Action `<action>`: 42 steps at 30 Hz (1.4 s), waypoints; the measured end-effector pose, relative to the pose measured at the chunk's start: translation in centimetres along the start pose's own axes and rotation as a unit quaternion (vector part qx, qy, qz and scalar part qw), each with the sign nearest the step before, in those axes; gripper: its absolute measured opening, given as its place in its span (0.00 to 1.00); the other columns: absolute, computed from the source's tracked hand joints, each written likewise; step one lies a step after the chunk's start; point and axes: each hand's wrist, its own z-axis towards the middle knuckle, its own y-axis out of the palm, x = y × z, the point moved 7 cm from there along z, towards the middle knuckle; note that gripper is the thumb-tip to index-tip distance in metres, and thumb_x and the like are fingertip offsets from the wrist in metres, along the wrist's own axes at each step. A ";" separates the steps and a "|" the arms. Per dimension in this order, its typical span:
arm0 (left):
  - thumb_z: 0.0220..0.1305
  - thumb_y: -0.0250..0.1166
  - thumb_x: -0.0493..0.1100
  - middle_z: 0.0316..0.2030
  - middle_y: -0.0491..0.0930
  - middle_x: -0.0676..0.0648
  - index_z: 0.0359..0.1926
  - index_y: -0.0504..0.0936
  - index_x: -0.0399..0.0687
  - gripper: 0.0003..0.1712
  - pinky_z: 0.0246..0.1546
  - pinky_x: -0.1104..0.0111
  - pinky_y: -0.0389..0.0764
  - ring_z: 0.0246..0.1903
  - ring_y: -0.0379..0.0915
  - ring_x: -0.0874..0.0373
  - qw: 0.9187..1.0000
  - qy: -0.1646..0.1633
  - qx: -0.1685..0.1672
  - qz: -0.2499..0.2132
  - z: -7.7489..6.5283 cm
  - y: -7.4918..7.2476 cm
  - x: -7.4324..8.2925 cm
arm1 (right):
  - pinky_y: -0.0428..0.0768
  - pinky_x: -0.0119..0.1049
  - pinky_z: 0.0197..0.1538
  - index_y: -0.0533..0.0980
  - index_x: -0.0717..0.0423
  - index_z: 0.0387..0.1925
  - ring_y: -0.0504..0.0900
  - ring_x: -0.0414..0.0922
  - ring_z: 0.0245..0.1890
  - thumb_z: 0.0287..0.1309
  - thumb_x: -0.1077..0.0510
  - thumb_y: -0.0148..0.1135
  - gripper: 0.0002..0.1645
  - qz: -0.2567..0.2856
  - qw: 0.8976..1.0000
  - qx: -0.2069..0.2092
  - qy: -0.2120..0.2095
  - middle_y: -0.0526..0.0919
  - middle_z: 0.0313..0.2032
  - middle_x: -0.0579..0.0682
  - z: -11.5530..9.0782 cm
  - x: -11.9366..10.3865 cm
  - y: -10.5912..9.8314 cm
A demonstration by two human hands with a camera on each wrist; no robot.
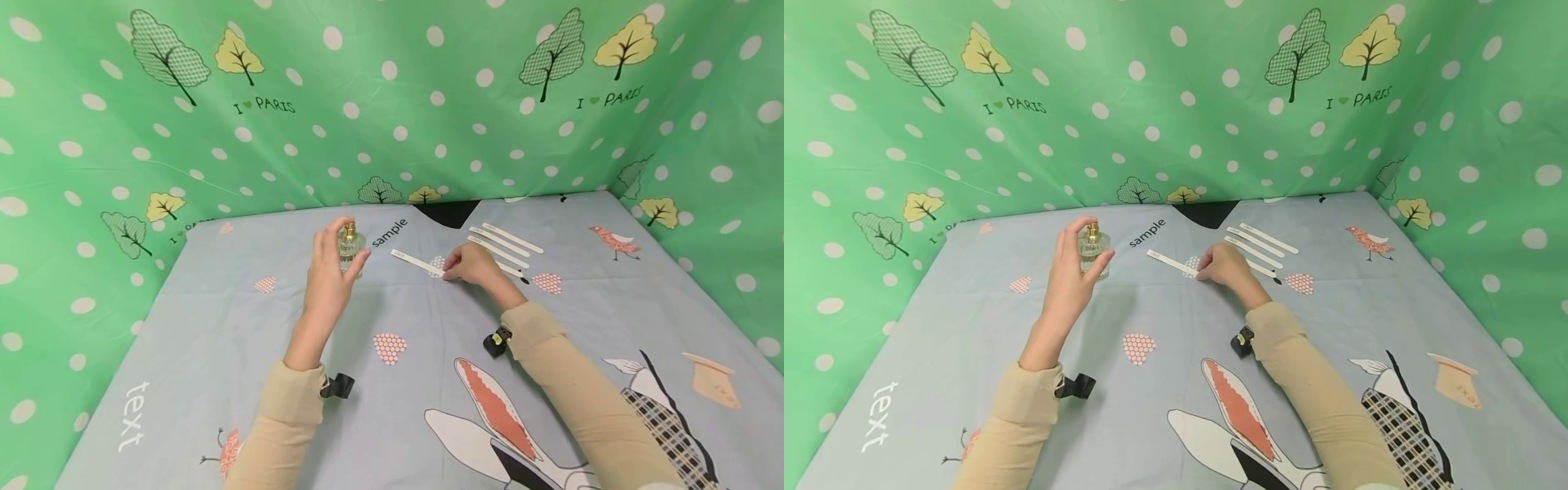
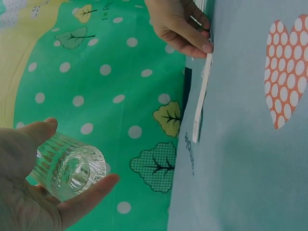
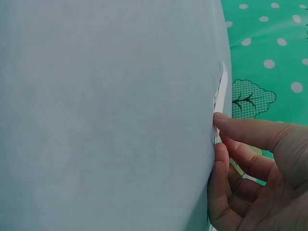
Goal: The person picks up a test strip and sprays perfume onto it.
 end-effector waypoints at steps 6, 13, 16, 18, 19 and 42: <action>0.69 0.63 0.50 0.56 0.67 0.38 0.70 0.58 0.63 0.34 0.38 0.52 0.83 0.43 0.74 0.41 1.000 -0.001 -0.001 0.000 0.0 0.0 0.0 | 0.73 0.29 0.30 0.84 0.58 0.31 0.76 0.41 0.26 0.53 0.58 0.73 0.07 0.009 1.000 -0.004 0.005 0.84 0.28 0.49 -0.2 -0.1 0.0; 0.69 0.63 0.50 0.57 0.67 0.38 0.70 0.58 0.62 0.33 0.39 0.50 0.83 0.44 0.75 0.39 1.000 0.001 -0.001 0.000 -0.1 0.0 0.0 | 0.74 0.28 0.28 0.83 0.62 0.35 0.76 0.38 0.23 0.56 0.59 0.69 0.09 0.050 0.999 -0.004 -0.003 0.83 0.26 0.49 -0.6 -0.2 -0.3; 0.69 0.63 0.49 0.57 0.67 0.37 0.70 0.58 0.62 0.34 0.40 0.51 0.84 0.44 0.75 0.40 1.000 0.002 -0.002 -0.001 -0.2 0.0 -0.1 | 0.75 0.28 0.27 0.83 0.64 0.37 0.76 0.38 0.23 0.58 0.60 0.68 0.10 0.065 0.998 0.001 -0.008 0.83 0.26 0.49 -0.9 -0.3 -0.5; 0.69 0.63 0.49 0.57 0.67 0.37 0.70 0.58 0.62 0.34 0.40 0.52 0.84 0.44 0.75 0.41 1.000 0.000 -0.003 -0.002 -0.2 0.1 -0.2 | 0.75 0.28 0.28 0.83 0.64 0.37 0.76 0.38 0.23 0.58 0.59 0.68 0.10 0.069 0.998 0.007 -0.011 0.83 0.26 0.49 -1.0 -0.4 -0.7; 0.69 0.63 0.49 0.57 0.67 0.37 0.70 0.58 0.62 0.34 0.40 0.52 0.84 0.44 0.75 0.41 1.000 0.000 -0.002 -0.003 -0.3 0.1 -0.2 | 0.76 0.28 0.28 0.83 0.64 0.38 0.76 0.38 0.23 0.59 0.59 0.68 0.10 0.070 0.997 0.010 -0.013 0.83 0.27 0.50 -1.1 -0.4 -0.9; 0.69 0.63 0.50 0.58 0.66 0.38 0.70 0.58 0.63 0.33 0.41 0.51 0.83 0.44 0.75 0.41 1.000 0.001 -0.005 -0.002 -0.2 0.1 0.0 | 0.78 0.33 0.35 0.83 0.57 0.38 0.77 0.43 0.29 0.62 0.56 0.67 0.08 0.106 0.990 0.064 -0.061 0.85 0.33 0.52 -4.3 -5.0 -5.5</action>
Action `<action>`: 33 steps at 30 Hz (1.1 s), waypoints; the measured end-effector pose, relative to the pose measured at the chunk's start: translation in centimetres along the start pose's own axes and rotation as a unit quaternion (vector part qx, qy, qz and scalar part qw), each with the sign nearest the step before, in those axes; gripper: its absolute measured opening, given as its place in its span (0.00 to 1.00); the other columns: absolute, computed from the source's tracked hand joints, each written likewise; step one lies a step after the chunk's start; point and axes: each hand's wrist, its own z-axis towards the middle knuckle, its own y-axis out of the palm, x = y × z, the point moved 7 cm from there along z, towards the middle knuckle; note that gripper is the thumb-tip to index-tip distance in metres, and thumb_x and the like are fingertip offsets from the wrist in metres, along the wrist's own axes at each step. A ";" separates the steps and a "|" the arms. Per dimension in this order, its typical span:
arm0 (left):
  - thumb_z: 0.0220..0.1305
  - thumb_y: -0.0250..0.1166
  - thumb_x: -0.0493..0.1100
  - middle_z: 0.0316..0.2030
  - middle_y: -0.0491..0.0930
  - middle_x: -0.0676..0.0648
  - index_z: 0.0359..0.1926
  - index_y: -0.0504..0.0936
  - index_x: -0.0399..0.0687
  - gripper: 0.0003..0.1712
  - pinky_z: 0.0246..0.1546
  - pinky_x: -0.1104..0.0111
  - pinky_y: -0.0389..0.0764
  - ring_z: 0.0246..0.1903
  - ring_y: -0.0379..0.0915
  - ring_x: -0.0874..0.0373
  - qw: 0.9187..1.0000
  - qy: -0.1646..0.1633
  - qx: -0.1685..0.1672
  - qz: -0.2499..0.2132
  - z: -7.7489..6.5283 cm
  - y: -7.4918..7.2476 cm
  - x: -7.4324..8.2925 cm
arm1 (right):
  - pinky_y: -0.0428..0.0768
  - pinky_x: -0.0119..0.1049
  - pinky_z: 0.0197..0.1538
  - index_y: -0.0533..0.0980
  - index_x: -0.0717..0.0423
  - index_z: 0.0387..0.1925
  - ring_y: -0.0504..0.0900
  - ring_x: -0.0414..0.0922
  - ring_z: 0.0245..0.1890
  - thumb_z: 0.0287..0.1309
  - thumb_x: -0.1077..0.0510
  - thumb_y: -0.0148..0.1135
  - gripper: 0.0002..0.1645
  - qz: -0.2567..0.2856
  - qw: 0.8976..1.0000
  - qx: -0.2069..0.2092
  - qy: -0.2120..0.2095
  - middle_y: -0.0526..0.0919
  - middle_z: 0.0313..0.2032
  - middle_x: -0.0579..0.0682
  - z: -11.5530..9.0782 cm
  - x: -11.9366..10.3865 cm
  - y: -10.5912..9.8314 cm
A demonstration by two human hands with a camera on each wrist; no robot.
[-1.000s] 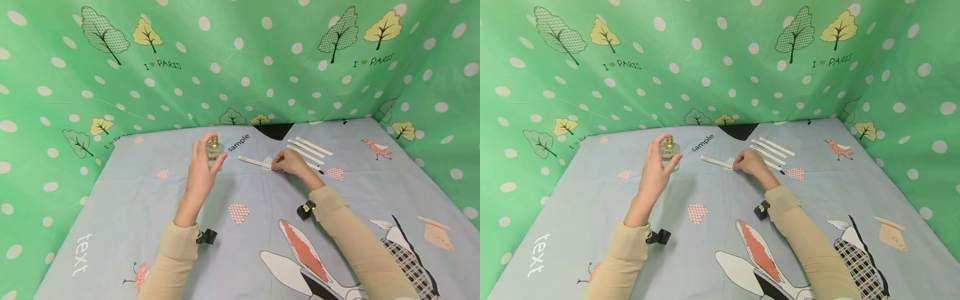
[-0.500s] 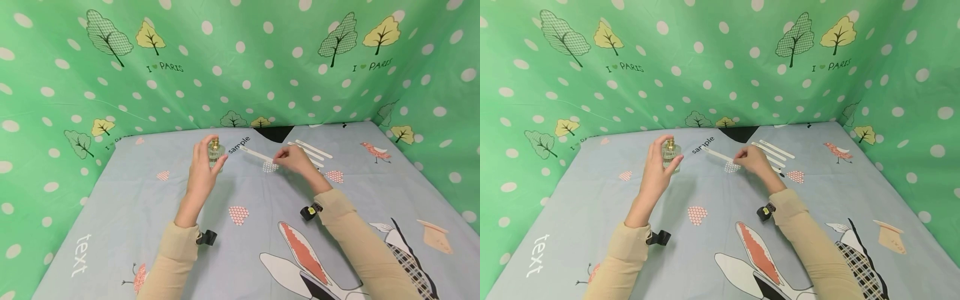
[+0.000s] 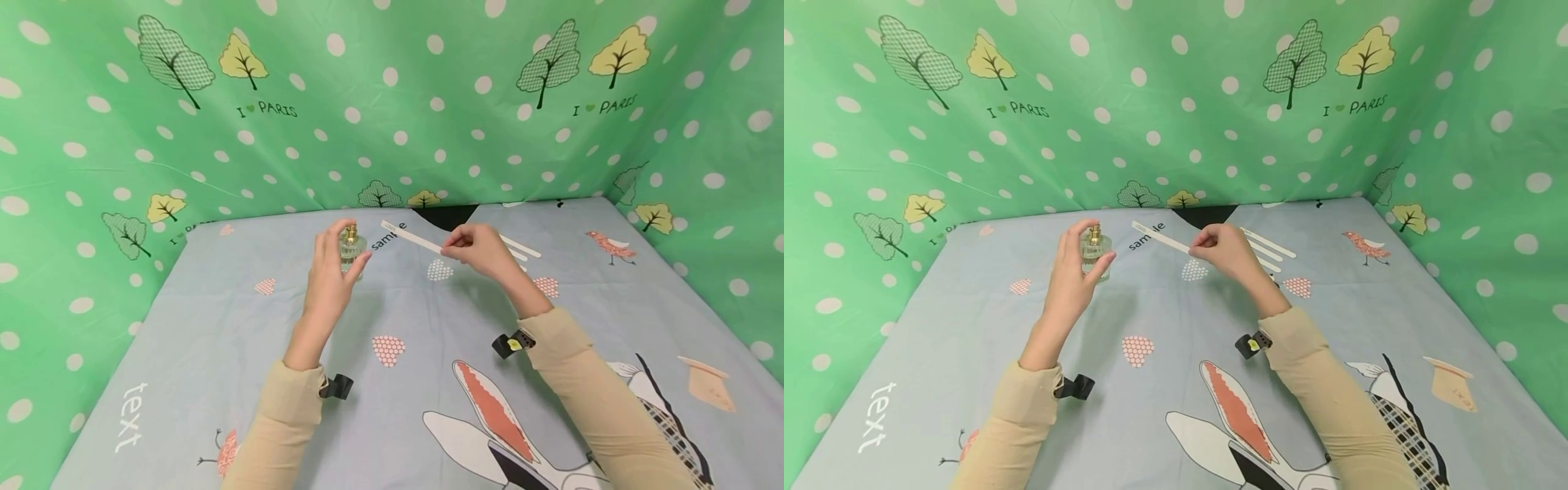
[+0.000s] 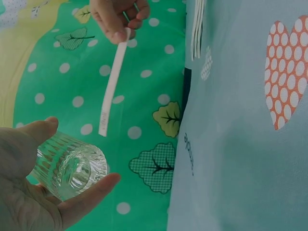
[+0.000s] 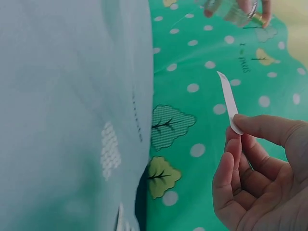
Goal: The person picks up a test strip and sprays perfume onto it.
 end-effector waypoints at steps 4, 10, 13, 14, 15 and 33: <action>0.69 0.63 0.50 0.57 0.67 0.38 0.70 0.58 0.63 0.33 0.41 0.51 0.84 0.45 0.75 0.41 1.000 0.000 -0.003 0.003 0.0 0.1 0.0 | 0.77 0.34 0.35 0.83 0.56 0.38 0.77 0.44 0.29 0.62 0.56 0.67 0.08 0.005 1.000 0.001 -0.007 0.85 0.33 0.52 -0.4 -1.1 -0.2; 0.69 0.63 0.50 0.57 0.67 0.39 0.70 0.58 0.64 0.33 0.39 0.52 0.83 0.43 0.74 0.42 1.000 -0.001 -0.011 0.005 0.0 0.4 0.0 | 0.76 0.32 0.34 0.83 0.58 0.37 0.77 0.44 0.29 0.61 0.58 0.68 0.07 0.021 1.000 -0.004 -0.014 0.84 0.32 0.52 -0.7 -2.2 -0.2; 0.69 0.63 0.50 0.57 0.67 0.39 0.70 0.59 0.64 0.33 0.39 0.53 0.83 0.42 0.74 0.43 1.000 0.000 -0.011 0.005 0.0 0.5 0.0 | 0.75 0.32 0.33 0.83 0.58 0.37 0.77 0.43 0.29 0.60 0.58 0.68 0.07 0.026 0.999 -0.006 -0.020 0.84 0.31 0.52 -0.8 -2.5 -0.1; 0.69 0.63 0.50 0.57 0.67 0.40 0.70 0.59 0.64 0.33 0.39 0.53 0.83 0.42 0.74 0.43 1.000 0.001 -0.012 0.005 0.0 0.6 0.0 | 0.75 0.31 0.32 0.83 0.58 0.36 0.77 0.43 0.29 0.60 0.58 0.68 0.06 0.028 0.999 -0.007 -0.021 0.84 0.31 0.51 -0.9 -2.6 0.0; 0.68 0.64 0.49 0.57 0.67 0.40 0.70 0.59 0.64 0.33 0.39 0.53 0.83 0.42 0.75 0.43 1.000 0.003 -0.011 0.006 0.0 0.6 0.1 | 0.75 0.31 0.32 0.83 0.58 0.36 0.77 0.43 0.29 0.60 0.58 0.68 0.06 0.028 0.999 -0.008 -0.022 0.84 0.31 0.51 -0.9 -2.6 0.0; 0.65 0.66 0.48 0.64 0.67 0.40 0.72 0.59 0.58 0.38 0.59 0.46 0.77 0.58 0.72 0.39 1.000 -0.002 0.009 -0.006 0.7 0.7 -0.6 | 0.81 0.35 0.37 0.83 0.60 0.39 0.77 0.41 0.28 0.61 0.58 0.68 0.09 0.033 0.999 -0.016 -0.005 0.85 0.32 0.50 -1.3 -0.2 -1.2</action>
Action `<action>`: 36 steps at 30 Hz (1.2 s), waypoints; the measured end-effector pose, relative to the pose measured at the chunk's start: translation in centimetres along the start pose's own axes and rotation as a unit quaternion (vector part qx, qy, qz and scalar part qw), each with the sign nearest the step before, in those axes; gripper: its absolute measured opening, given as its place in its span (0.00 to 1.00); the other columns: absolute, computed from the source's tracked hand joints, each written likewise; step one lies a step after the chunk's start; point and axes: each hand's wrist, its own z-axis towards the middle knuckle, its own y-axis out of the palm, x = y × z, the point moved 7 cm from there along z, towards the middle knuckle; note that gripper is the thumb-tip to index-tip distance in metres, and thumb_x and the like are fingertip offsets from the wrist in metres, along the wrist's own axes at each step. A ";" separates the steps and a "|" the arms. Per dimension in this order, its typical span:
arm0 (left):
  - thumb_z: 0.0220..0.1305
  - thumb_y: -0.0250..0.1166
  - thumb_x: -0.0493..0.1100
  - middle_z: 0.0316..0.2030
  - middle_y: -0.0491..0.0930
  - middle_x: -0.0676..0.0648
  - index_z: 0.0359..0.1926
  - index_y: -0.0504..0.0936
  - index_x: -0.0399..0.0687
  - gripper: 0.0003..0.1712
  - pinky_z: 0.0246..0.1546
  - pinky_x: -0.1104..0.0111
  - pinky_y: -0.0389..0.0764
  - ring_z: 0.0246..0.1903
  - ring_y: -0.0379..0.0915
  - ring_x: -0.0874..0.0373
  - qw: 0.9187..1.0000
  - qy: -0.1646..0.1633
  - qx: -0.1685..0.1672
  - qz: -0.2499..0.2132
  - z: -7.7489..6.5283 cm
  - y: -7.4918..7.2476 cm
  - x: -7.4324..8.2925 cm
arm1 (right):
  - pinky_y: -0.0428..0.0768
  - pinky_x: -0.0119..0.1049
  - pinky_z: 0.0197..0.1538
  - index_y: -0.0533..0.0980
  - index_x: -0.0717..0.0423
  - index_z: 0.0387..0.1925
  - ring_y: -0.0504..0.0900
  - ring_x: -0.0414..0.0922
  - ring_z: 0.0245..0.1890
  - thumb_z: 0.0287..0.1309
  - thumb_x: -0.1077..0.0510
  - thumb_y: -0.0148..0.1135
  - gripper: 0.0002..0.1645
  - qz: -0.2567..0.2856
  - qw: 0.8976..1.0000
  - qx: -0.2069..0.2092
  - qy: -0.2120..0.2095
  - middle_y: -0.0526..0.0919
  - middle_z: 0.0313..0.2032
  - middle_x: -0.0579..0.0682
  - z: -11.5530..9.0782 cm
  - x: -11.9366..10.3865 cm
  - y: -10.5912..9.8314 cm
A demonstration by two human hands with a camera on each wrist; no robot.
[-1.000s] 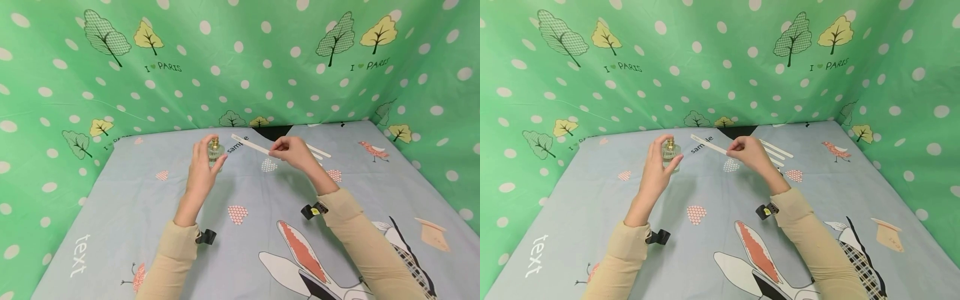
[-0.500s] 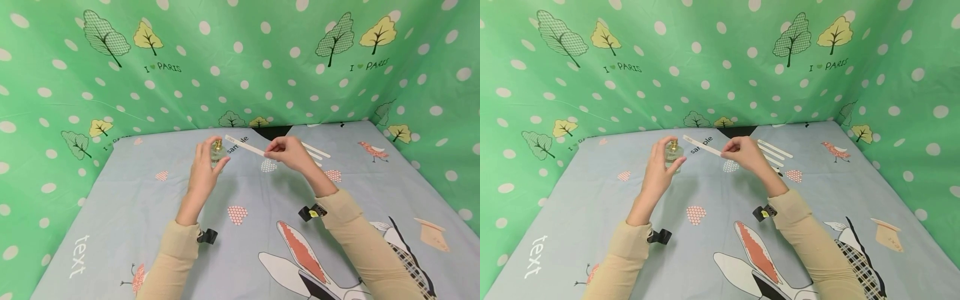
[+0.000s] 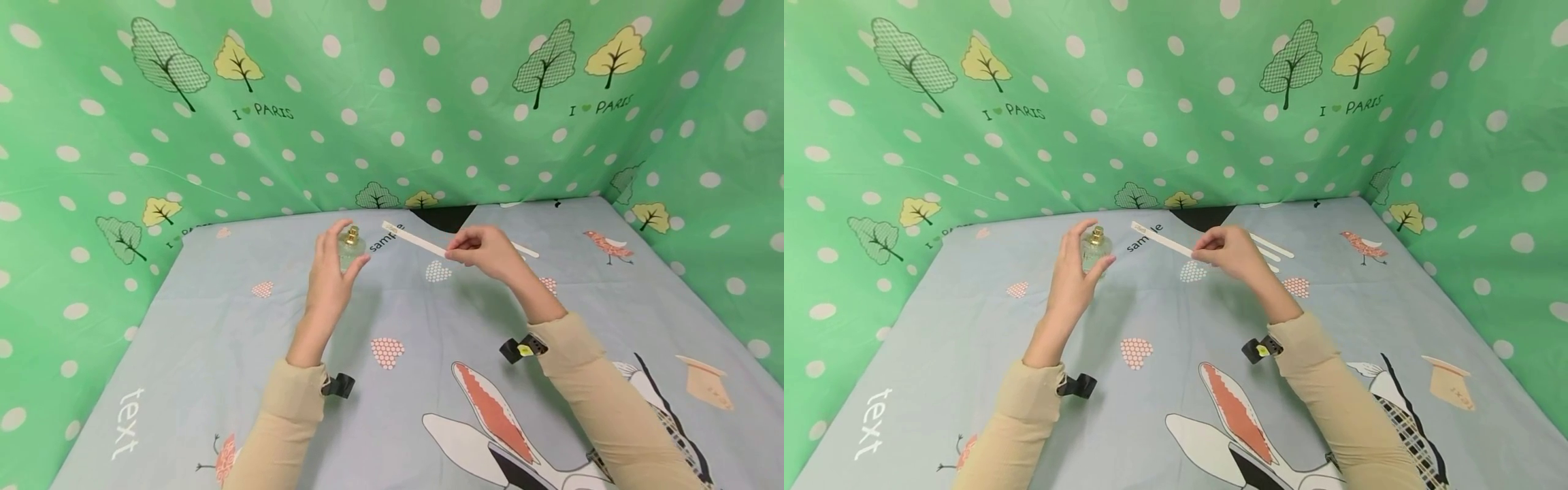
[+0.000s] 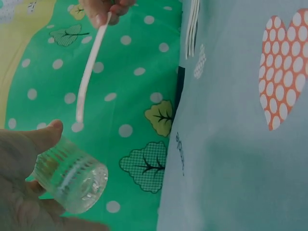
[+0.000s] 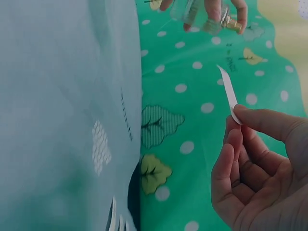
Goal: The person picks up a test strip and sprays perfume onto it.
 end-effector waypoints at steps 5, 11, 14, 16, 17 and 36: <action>0.58 0.73 0.45 0.66 0.72 0.41 0.72 0.60 0.54 0.44 0.66 0.47 0.68 0.64 0.66 0.41 1.000 -0.008 0.014 0.004 0.1 -0.1 -0.4 | 0.79 0.30 0.33 0.83 0.62 0.40 0.77 0.37 0.26 0.60 0.58 0.69 0.11 -0.030 0.999 0.014 0.034 0.86 0.30 0.49 -0.5 3.5 -1.7; 0.54 0.76 0.45 0.61 0.77 0.41 0.71 0.59 0.51 0.48 0.61 0.47 0.72 0.60 0.70 0.41 1.000 -0.031 0.004 -0.002 0.3 0.3 -1.1 | 0.78 0.30 0.31 0.82 0.63 0.42 0.78 0.39 0.26 0.60 0.57 0.68 0.13 -0.060 0.995 0.008 0.080 0.86 0.31 0.50 -1.2 7.3 -2.9; 0.53 0.77 0.44 0.61 0.77 0.41 0.71 0.57 0.49 0.50 0.58 0.50 0.75 0.56 0.73 0.42 0.999 -0.037 -0.006 -0.008 0.4 0.8 -1.4 | 0.77 0.30 0.30 0.82 0.64 0.43 0.78 0.40 0.27 0.60 0.57 0.68 0.15 -0.063 0.994 0.002 0.093 0.86 0.31 0.51 -1.5 8.4 -3.1; 0.53 0.77 0.44 0.62 0.77 0.41 0.71 0.57 0.48 0.51 0.56 0.51 0.77 0.54 0.74 0.43 0.999 -0.043 -0.014 -0.014 0.5 1.1 -1.7 | 0.76 0.30 0.29 0.82 0.64 0.43 0.78 0.42 0.27 0.61 0.57 0.67 0.14 -0.065 0.993 -0.002 0.099 0.85 0.31 0.51 -1.6 9.0 -3.1; 0.53 0.77 0.44 0.62 0.77 0.40 0.72 0.56 0.49 0.51 0.56 0.52 0.77 0.54 0.75 0.42 0.999 -0.048 -0.018 -0.016 0.5 1.3 -1.9 | 0.76 0.31 0.29 0.81 0.64 0.43 0.79 0.42 0.27 0.61 0.57 0.67 0.14 -0.066 0.993 -0.005 0.102 0.85 0.31 0.51 -1.7 9.2 -3.0; 0.53 0.77 0.39 0.62 0.77 0.40 0.70 0.59 0.48 0.49 0.56 0.50 0.78 0.54 0.77 0.40 0.993 -0.078 -0.089 -0.028 -1.3 5.0 -4.6 | 0.79 0.35 0.30 0.80 0.64 0.46 0.82 0.43 0.28 0.66 0.52 0.63 0.18 -0.125 0.983 -0.038 0.126 0.86 0.33 0.57 -3.4 10.8 -4.4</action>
